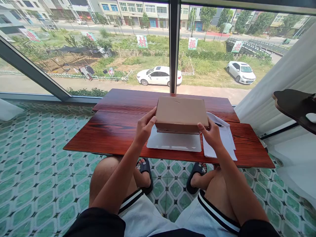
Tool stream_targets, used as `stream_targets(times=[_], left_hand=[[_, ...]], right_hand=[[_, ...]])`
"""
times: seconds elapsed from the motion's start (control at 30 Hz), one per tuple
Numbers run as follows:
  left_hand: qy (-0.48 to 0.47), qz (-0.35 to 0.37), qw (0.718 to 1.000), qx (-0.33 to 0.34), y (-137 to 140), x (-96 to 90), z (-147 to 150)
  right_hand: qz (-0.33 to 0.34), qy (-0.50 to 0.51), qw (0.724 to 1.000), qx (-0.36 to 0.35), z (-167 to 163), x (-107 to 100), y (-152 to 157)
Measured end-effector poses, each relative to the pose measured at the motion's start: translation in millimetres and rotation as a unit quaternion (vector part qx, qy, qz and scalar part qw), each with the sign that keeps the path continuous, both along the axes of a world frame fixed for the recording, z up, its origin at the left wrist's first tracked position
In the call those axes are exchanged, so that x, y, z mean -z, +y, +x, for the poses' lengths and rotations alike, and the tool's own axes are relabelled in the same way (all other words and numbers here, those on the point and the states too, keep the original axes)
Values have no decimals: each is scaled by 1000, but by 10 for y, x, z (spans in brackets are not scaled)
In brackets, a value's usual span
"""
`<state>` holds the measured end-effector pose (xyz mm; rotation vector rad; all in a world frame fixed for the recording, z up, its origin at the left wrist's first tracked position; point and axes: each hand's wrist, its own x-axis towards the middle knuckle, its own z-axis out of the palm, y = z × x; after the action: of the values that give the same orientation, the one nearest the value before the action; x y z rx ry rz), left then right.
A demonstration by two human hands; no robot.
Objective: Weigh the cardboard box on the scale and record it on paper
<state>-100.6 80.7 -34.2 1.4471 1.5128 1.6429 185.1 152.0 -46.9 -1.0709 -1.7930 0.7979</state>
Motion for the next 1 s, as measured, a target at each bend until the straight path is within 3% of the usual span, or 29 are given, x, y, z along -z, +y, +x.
stream_targets(times=[0.2,1.0], left_hand=[[-5,-11,1000,12,42,50,1],[6,-48,999,11,107,185,-20]], right_hand=[[23,-29,999,26,32,4,-14],[4,-81,996,43,76,59,25]])
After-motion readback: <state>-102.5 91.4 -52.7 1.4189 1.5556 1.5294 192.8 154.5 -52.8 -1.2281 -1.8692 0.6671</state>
